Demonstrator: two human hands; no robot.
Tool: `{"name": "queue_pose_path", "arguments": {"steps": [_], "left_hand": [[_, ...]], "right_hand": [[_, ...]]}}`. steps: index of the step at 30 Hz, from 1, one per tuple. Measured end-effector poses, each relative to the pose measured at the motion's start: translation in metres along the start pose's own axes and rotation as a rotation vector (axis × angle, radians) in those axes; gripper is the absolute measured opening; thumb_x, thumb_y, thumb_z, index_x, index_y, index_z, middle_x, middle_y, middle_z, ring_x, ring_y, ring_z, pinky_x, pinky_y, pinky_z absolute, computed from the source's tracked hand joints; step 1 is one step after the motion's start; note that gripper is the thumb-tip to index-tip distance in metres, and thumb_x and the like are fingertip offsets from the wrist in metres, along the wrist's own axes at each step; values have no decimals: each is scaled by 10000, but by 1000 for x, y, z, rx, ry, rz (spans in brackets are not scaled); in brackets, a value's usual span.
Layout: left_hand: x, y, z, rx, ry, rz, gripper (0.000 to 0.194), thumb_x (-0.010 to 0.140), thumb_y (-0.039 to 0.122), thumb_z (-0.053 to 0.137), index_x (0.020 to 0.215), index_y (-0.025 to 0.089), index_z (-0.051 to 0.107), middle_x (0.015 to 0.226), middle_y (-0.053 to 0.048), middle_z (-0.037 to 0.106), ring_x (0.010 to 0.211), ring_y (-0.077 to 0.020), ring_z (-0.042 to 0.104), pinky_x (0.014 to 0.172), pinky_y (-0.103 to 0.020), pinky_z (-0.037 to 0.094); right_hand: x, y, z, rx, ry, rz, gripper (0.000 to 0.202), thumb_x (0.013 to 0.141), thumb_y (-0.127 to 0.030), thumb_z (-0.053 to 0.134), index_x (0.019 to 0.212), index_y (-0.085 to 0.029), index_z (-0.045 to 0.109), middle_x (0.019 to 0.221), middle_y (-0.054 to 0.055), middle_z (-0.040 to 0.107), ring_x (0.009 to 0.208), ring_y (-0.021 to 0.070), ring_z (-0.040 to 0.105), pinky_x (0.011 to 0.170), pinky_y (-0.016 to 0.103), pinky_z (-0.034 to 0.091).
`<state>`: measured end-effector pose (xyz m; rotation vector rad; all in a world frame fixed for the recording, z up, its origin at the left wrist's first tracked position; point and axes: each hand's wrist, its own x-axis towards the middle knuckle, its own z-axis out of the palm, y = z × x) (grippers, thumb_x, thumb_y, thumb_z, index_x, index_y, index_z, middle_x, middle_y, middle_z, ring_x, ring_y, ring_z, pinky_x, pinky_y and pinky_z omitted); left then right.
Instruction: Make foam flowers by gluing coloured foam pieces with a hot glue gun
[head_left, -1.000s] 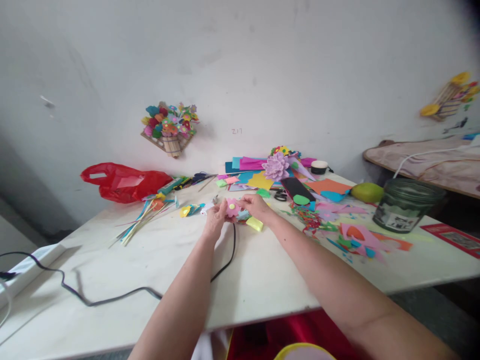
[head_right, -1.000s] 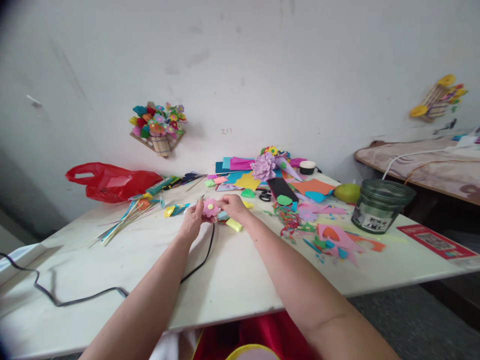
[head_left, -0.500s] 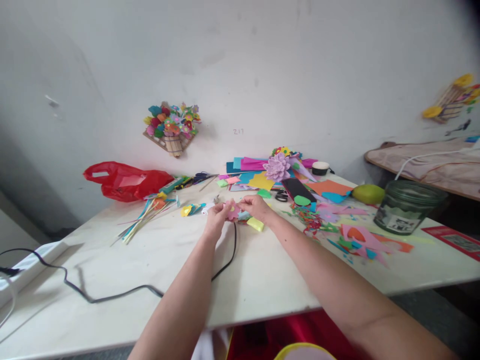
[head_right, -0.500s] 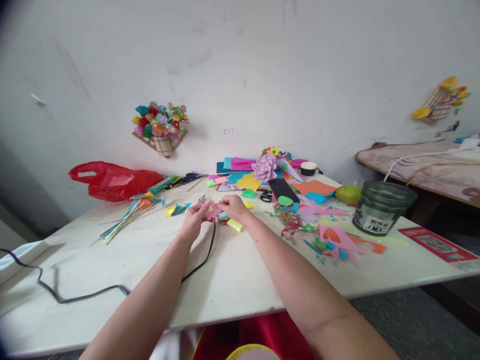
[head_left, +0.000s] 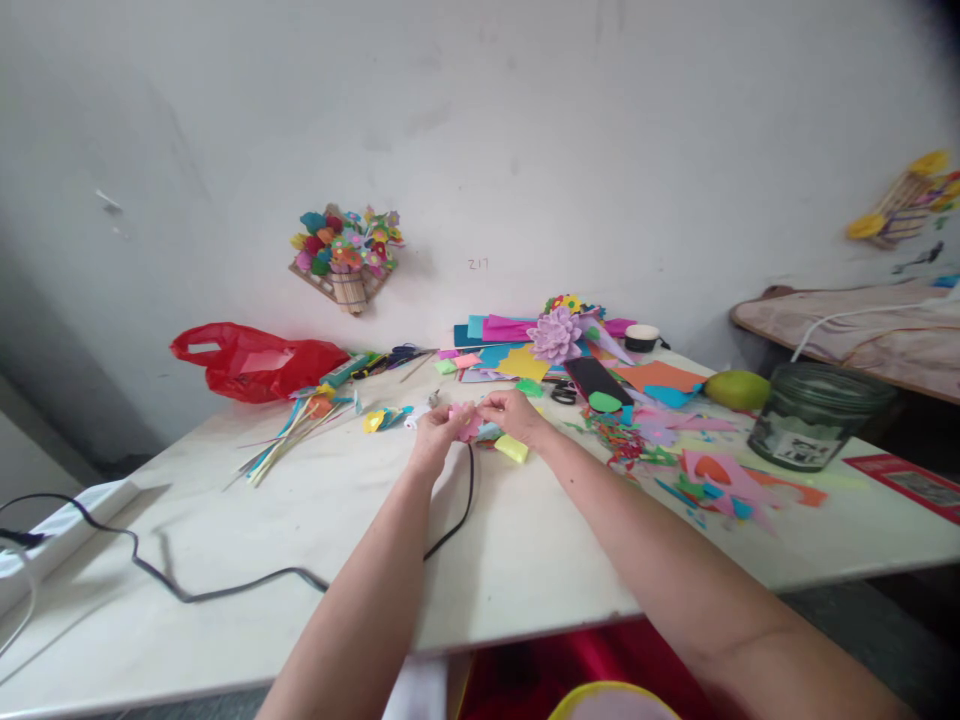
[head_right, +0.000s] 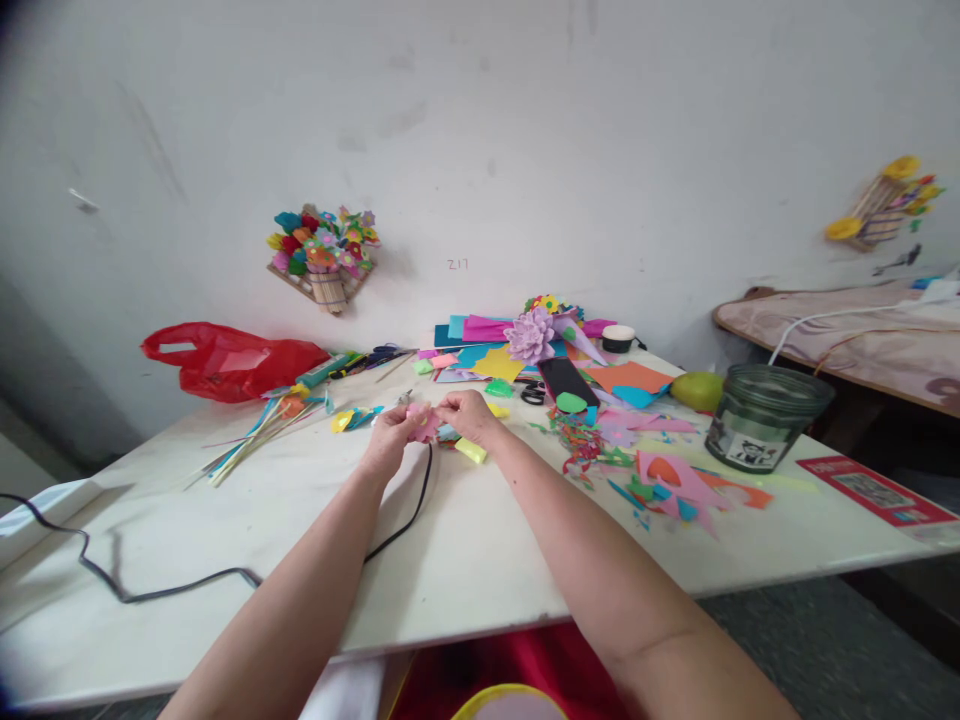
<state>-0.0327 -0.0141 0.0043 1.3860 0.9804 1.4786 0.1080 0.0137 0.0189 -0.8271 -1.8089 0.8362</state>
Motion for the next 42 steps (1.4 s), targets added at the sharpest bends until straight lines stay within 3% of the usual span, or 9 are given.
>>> {"name": "queue_pose_path", "arguments": {"steps": [14, 21, 27, 38, 42], "left_hand": [[-1, 5, 3, 98, -1, -15, 333, 578, 413, 649, 647, 94, 586, 521, -14, 554, 452, -85, 485, 439, -201, 409], [-3, 8, -1, 65, 24, -36, 422, 650, 528, 524, 642, 110, 585, 547, -26, 562, 465, -102, 504, 482, -242, 442], [-2, 5, -1, 106, 14, -15, 350, 555, 428, 658, 682, 104, 625, 565, -26, 576, 488, -98, 499, 482, -221, 420], [-2, 4, -4, 56, 34, 15, 386, 639, 494, 558, 642, 110, 600, 560, -19, 557, 514, -101, 498, 519, -243, 456], [-1, 2, -4, 51, 34, -10, 373, 592, 475, 612, 651, 108, 603, 569, -19, 561, 523, -100, 503, 533, -238, 455]], "right_hand": [[-2, -3, 1, 70, 12, 48, 109, 627, -180, 507, 556, -123, 566, 522, -11, 545, 525, 99, 484, 535, 217, 365], [-2, -6, -2, 117, 34, 105, 212, 638, -324, 564, 564, -126, 570, 516, -11, 531, 466, 83, 428, 470, 218, 337], [-1, -4, -2, 134, 63, 78, 258, 634, -357, 572, 505, -138, 525, 462, -21, 475, 428, 73, 389, 424, 209, 309], [-1, -5, -2, 192, 51, 140, 238, 629, -350, 569, 547, -129, 538, 500, -19, 506, 429, 61, 397, 439, 205, 318], [-2, -7, -2, 176, 43, 146, 230, 632, -343, 573, 555, -131, 534, 508, -16, 515, 421, 56, 392, 433, 202, 321]]}}
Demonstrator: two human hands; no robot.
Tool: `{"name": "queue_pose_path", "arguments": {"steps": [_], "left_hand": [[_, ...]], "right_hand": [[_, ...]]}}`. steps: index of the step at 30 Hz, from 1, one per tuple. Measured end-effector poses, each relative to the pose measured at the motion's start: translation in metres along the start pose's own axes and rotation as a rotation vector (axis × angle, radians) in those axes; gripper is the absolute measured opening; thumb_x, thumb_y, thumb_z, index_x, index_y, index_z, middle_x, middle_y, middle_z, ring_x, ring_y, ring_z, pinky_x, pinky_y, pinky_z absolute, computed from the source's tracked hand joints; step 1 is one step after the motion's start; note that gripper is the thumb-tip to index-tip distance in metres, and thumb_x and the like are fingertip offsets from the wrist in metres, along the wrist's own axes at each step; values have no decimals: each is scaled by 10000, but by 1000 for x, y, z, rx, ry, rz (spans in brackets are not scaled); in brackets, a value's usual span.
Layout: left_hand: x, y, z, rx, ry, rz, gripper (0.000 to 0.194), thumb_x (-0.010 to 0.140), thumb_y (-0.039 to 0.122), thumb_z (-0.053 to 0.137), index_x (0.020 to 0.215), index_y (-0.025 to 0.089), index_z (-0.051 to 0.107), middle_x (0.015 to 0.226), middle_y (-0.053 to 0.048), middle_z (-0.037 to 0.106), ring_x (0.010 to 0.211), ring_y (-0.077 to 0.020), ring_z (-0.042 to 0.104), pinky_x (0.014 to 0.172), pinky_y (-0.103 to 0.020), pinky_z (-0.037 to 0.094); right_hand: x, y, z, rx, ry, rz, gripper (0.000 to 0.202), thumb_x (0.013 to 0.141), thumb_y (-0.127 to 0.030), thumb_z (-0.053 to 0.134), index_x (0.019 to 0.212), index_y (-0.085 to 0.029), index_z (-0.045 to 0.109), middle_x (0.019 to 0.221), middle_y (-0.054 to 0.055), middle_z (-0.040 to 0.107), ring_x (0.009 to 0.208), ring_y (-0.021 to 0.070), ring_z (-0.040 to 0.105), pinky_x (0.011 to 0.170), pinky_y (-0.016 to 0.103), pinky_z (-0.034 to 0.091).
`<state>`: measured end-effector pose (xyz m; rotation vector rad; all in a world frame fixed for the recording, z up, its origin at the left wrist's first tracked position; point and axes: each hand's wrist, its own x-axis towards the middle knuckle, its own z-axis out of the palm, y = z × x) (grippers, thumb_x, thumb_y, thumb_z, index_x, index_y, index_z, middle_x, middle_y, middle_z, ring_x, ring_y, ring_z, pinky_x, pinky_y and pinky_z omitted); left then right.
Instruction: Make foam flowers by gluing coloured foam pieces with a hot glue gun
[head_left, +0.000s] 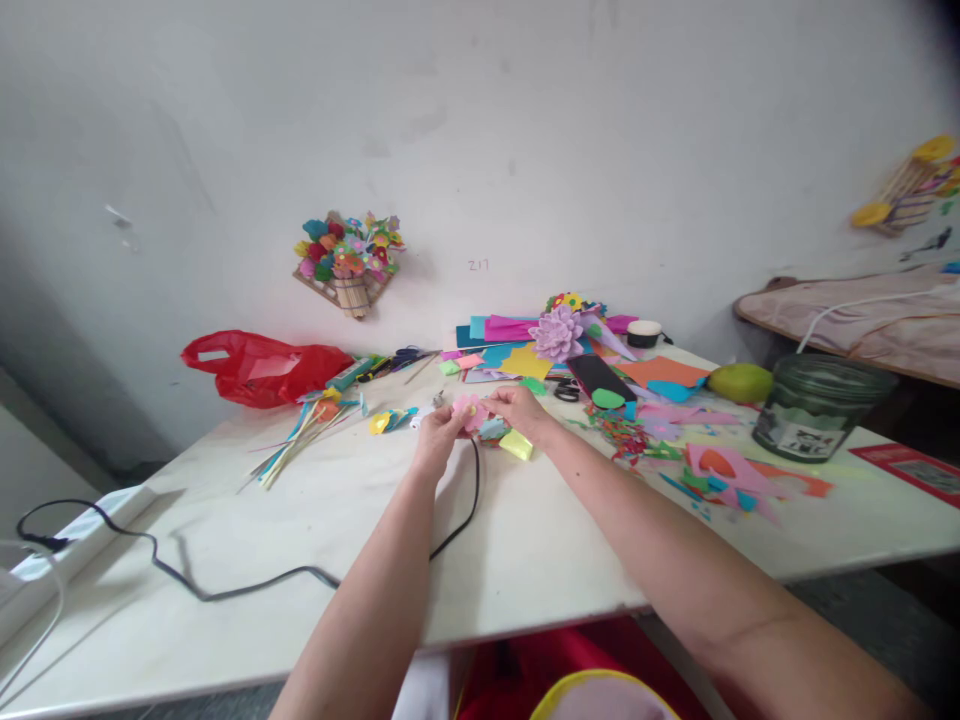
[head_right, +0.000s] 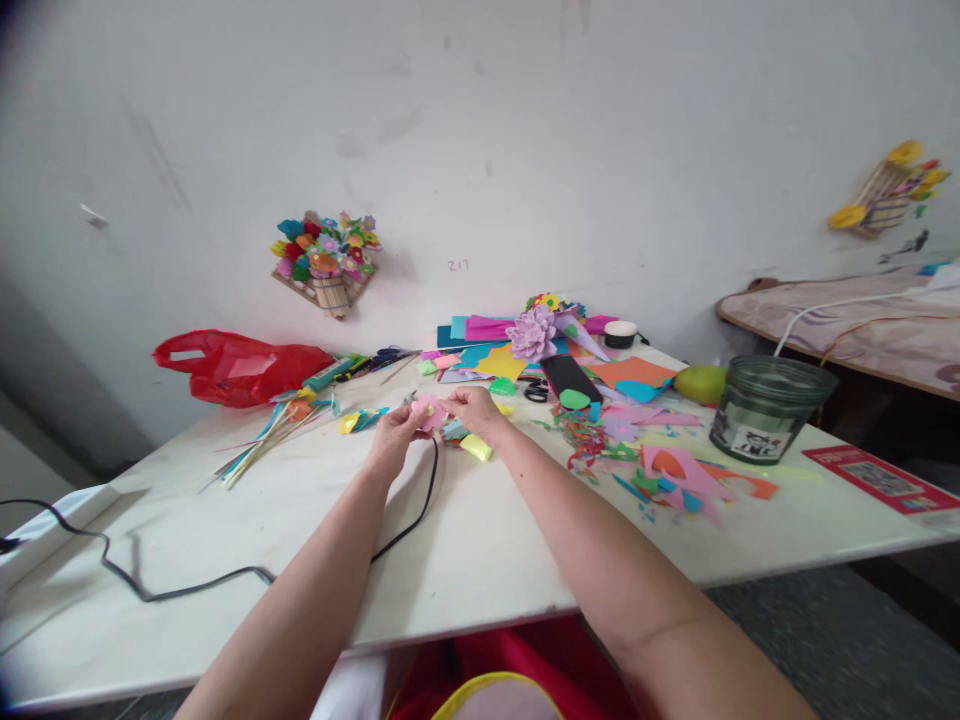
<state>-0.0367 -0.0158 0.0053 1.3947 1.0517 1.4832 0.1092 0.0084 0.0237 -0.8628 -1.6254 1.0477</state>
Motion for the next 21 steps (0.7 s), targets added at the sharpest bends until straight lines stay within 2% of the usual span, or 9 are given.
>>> {"name": "queue_pose_path", "arguments": {"steps": [3, 9, 16, 19, 21], "left_hand": [[0, 0, 0, -1, 3, -18, 383, 581, 478, 621, 651, 102, 597, 578, -27, 561, 525, -105, 511, 544, -249, 461], [-1, -1, -2, -107, 92, -39, 515, 652, 619, 434, 673, 120, 557, 616, -41, 545, 556, -123, 528, 557, -269, 475], [-2, -1, -5, -21, 72, 5, 366, 598, 484, 599, 595, 121, 547, 565, -1, 502, 523, -86, 466, 537, -224, 439], [-3, 2, -4, -35, 133, 33, 356, 603, 479, 596, 616, 125, 567, 565, 5, 492, 527, -82, 454, 544, -217, 433], [-4, 3, -4, -45, 165, 40, 355, 599, 479, 598, 619, 125, 571, 570, 5, 491, 539, -84, 459, 546, -214, 431]], "right_hand": [[1, 1, 1, -22, 11, -10, 230, 631, -345, 573, 556, -132, 529, 506, -19, 517, 420, 57, 393, 423, 199, 320], [2, 1, 1, -30, 26, -33, 237, 631, -354, 566, 551, -134, 528, 501, -21, 517, 427, 61, 402, 405, 191, 312], [-1, 1, 2, 18, -8, -20, 284, 667, -414, 547, 599, -139, 535, 482, -25, 502, 392, 57, 408, 357, 177, 273], [-2, 1, 7, 158, -64, 58, 334, 689, -477, 513, 718, -147, 555, 611, 4, 570, 407, 65, 470, 329, 175, 270], [-4, 1, 11, 229, -126, 112, 338, 663, -467, 557, 782, -151, 563, 678, 17, 596, 409, 64, 484, 316, 173, 267]]}}
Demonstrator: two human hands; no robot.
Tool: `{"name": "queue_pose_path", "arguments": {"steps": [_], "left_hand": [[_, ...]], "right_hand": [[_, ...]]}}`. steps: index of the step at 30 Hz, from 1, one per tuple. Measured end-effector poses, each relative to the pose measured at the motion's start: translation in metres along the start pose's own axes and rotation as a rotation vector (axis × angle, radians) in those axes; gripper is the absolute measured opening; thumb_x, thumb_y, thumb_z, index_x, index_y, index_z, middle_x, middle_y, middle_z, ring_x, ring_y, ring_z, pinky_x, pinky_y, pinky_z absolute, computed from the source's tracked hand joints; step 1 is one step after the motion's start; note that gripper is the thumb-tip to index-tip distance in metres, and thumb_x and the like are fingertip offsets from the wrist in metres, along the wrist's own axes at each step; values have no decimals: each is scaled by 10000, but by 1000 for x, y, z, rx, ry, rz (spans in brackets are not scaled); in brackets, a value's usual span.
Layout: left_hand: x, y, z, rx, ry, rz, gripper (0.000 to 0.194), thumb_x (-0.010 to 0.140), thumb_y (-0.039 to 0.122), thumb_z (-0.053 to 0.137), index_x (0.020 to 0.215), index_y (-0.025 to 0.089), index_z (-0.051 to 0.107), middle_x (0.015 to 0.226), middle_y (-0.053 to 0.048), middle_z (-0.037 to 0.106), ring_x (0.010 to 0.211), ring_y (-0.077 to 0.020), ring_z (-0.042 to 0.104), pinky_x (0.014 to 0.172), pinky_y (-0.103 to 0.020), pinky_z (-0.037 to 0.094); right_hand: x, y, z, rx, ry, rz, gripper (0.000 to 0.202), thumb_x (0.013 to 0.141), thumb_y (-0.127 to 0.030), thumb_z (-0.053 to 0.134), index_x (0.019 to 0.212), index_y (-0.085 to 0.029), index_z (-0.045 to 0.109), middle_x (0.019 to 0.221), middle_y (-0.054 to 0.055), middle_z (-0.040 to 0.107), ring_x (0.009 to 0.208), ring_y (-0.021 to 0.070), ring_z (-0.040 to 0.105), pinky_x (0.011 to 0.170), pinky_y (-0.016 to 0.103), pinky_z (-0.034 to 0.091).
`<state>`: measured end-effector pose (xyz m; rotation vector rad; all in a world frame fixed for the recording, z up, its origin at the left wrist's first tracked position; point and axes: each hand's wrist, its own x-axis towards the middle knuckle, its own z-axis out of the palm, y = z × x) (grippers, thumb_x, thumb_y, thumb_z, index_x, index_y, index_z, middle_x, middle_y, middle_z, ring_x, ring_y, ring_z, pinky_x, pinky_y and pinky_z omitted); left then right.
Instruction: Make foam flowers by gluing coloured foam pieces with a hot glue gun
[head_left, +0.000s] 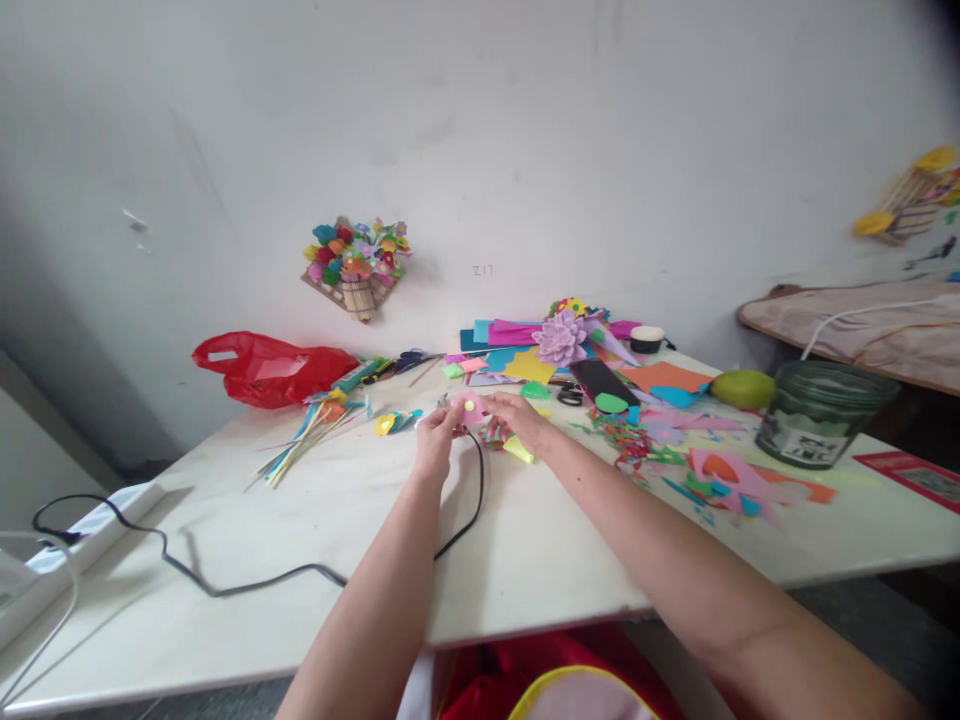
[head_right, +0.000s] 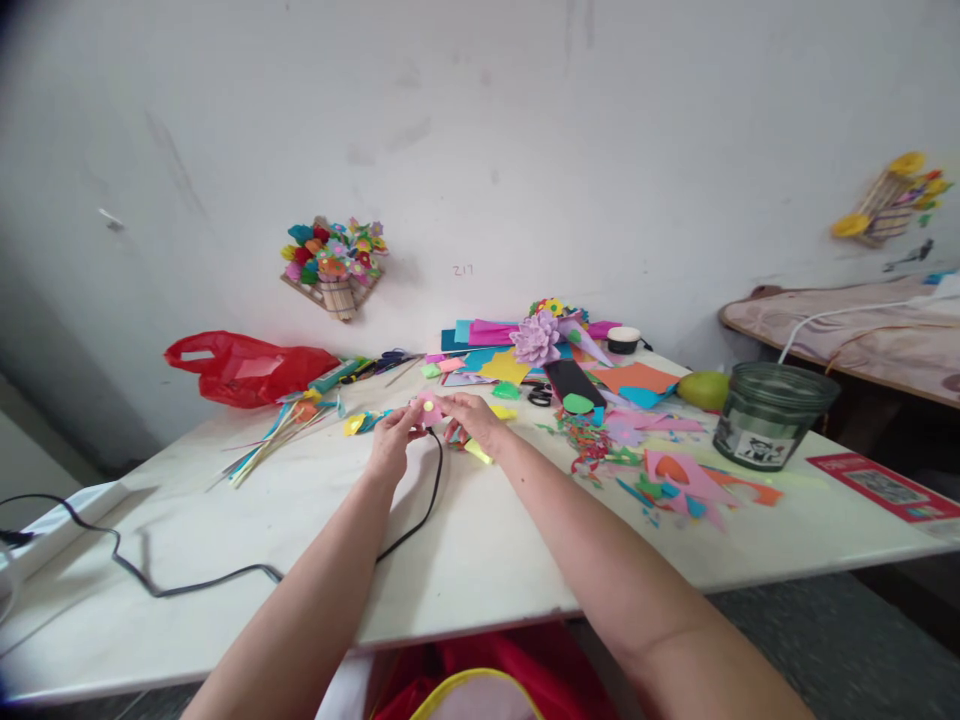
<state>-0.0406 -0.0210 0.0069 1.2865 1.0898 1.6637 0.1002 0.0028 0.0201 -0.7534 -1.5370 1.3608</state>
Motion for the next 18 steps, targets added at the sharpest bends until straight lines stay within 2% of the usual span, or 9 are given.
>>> {"name": "queue_pose_path", "arguments": {"steps": [4, 8, 11, 14, 18], "left_hand": [[-3, 2, 2, -44, -7, -12, 361, 599, 480, 596, 670, 127, 582, 630, -10, 529, 587, -101, 505, 569, -223, 441], [-3, 1, 4, -106, -35, -28, 360, 596, 473, 602, 714, 132, 593, 661, -11, 544, 609, -103, 519, 599, -238, 452], [1, -2, 2, -157, 59, -45, 343, 587, 460, 615, 690, 135, 587, 652, -3, 529, 613, -95, 514, 595, -233, 455], [7, -4, -3, -188, 180, -87, 359, 579, 467, 619, 688, 127, 578, 670, -20, 546, 629, -102, 535, 566, -214, 444], [11, -5, -9, -213, 201, -120, 405, 553, 480, 633, 737, 123, 581, 682, -36, 584, 650, -129, 582, 558, -215, 434]], "right_hand": [[-1, 6, 7, 4, -109, 61, 286, 592, -359, 661, 759, -142, 580, 519, -16, 553, 373, 51, 436, 323, 161, 262], [1, 15, 10, -9, -85, 86, 251, 593, -343, 657, 563, -133, 522, 423, -32, 503, 324, 39, 393, 329, 167, 259], [2, 14, 8, 39, -61, 75, 268, 598, -360, 649, 547, -128, 526, 396, -38, 480, 301, 40, 364, 313, 177, 235], [3, 7, 1, 157, 46, 35, 264, 613, -374, 636, 652, -117, 587, 406, -40, 482, 301, 45, 356, 309, 186, 244], [8, -1, -17, 327, 268, -14, 294, 639, -414, 608, 710, -129, 594, 502, 7, 572, 403, 85, 486, 374, 198, 349]]}}
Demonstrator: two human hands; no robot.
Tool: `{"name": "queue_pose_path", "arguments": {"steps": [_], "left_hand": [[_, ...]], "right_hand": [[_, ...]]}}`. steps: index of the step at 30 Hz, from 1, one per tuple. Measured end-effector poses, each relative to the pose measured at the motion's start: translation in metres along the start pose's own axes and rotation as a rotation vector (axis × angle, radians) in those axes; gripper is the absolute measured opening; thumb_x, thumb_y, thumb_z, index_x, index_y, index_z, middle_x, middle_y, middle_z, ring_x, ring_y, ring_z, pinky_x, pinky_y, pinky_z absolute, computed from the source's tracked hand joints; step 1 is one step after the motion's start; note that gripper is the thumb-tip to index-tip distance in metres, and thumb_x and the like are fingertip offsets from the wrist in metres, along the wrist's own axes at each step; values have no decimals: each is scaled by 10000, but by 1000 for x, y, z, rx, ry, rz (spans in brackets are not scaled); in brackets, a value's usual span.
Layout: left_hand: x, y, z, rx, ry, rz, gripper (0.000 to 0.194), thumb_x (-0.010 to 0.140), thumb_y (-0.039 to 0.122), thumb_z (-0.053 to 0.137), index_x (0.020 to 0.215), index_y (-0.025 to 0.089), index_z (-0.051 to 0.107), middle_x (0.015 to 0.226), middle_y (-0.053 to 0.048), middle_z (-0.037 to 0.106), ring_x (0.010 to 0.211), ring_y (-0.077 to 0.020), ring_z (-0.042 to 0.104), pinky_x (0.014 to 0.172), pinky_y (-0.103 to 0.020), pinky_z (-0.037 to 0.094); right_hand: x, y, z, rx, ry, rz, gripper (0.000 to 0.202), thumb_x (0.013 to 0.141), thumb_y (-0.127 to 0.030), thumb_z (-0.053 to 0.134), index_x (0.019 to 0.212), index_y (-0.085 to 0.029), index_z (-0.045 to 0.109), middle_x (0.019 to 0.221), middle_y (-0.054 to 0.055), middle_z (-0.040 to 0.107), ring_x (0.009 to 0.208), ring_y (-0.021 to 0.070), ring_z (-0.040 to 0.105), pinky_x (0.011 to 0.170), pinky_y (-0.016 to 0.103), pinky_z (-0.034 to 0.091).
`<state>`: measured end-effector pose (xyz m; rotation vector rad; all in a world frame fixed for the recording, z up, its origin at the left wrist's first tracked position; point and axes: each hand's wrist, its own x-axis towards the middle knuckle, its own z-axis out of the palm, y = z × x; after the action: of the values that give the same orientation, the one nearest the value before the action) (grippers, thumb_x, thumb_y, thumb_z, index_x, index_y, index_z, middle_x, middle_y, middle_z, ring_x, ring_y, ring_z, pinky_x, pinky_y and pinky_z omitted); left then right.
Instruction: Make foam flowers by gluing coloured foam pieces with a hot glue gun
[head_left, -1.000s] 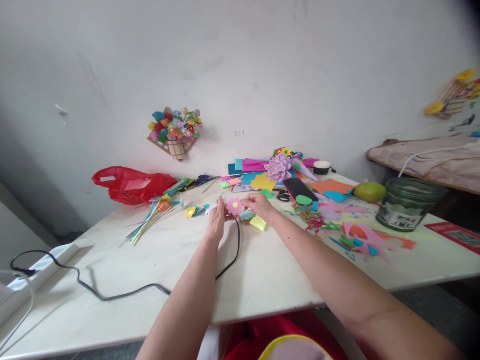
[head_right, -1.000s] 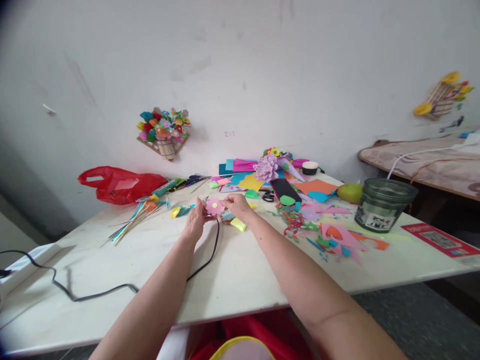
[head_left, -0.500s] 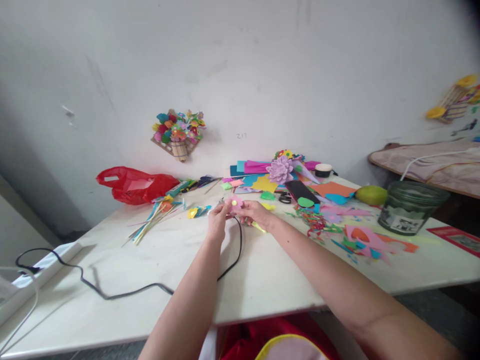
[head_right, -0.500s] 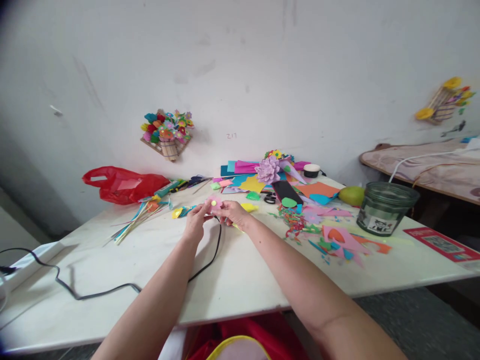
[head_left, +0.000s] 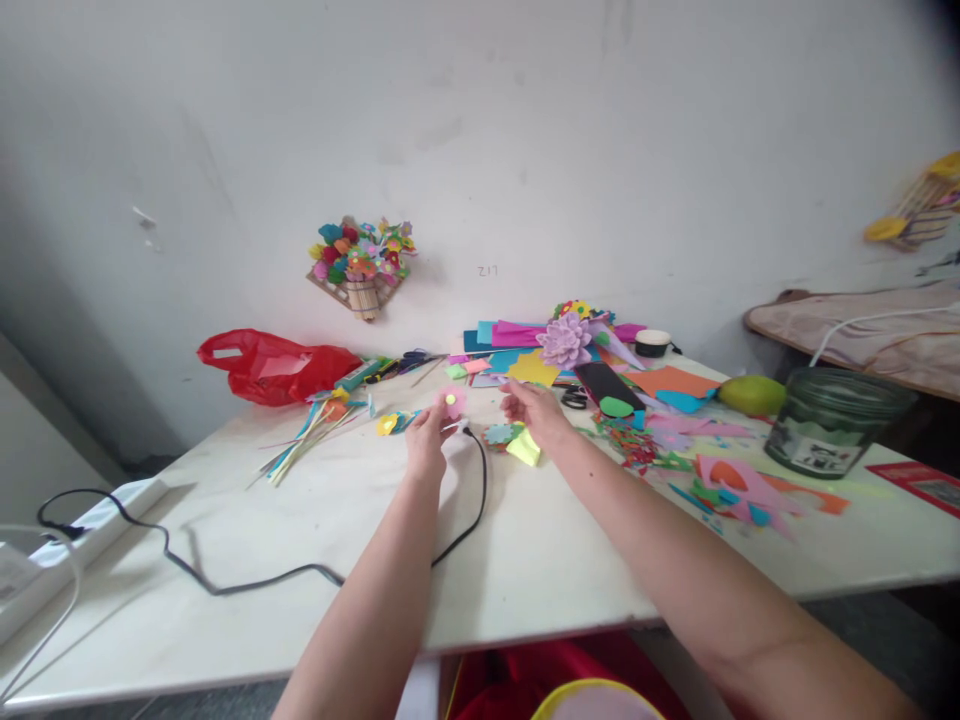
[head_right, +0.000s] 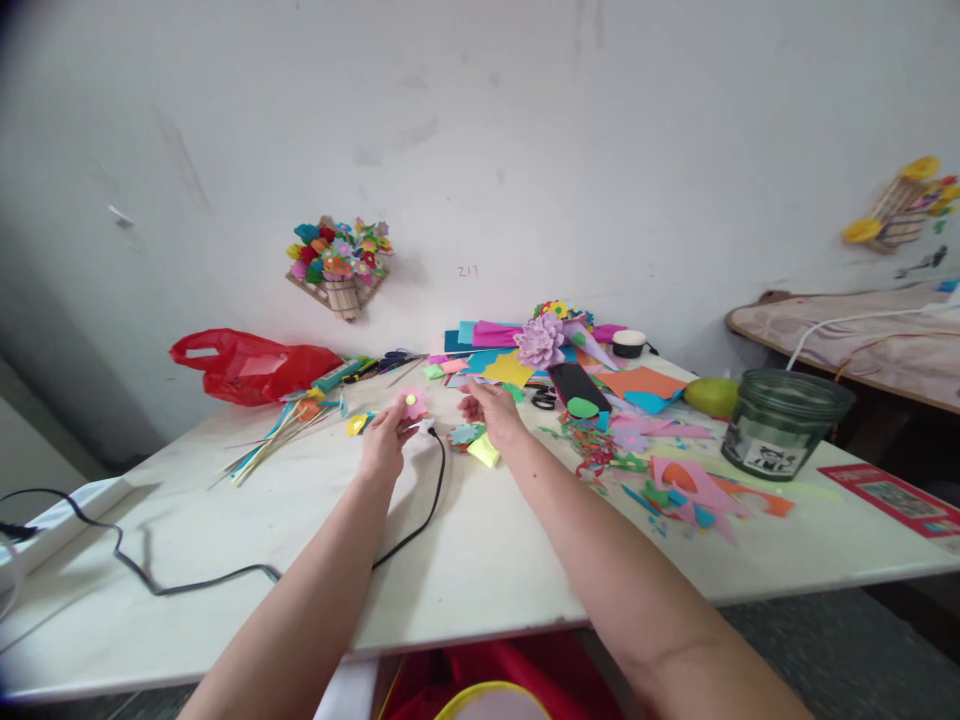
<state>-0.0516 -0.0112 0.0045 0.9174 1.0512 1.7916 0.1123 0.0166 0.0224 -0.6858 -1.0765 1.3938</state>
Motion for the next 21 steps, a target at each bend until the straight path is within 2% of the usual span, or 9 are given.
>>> {"name": "queue_pose_path", "arguments": {"steps": [5, 10, 14, 21], "left_hand": [[1, -3, -1, 18, -71, -14, 388, 528, 462, 659, 706, 127, 575, 627, -14, 576, 609, -127, 583, 548, -222, 436], [0, -6, -1, 84, -226, -30, 334, 558, 442, 651, 644, 133, 558, 613, -2, 563, 566, -104, 546, 562, -240, 445], [-2, -5, 0, 131, -297, -38, 330, 559, 436, 654, 625, 126, 564, 604, -14, 564, 570, -108, 534, 577, -253, 448], [-5, -5, 4, 156, -343, -69, 336, 567, 447, 646, 629, 125, 571, 591, -14, 554, 552, -96, 514, 547, -229, 435]], "right_hand": [[4, -3, -4, -50, 64, -11, 349, 676, -454, 561, 715, -111, 605, 633, 85, 632, 546, 130, 575, 473, 224, 417], [-5, 6, 10, -249, -65, -25, 348, 606, -446, 621, 726, -120, 633, 717, 59, 639, 680, 137, 575, 598, 242, 420], [-9, 12, 15, -329, -122, -10, 354, 564, -447, 643, 705, -123, 634, 629, 13, 609, 601, 103, 534, 593, 235, 396], [-9, 17, 17, -306, -49, 17, 316, 508, -401, 686, 517, -130, 524, 464, -35, 511, 441, 64, 448, 477, 211, 359]]}}
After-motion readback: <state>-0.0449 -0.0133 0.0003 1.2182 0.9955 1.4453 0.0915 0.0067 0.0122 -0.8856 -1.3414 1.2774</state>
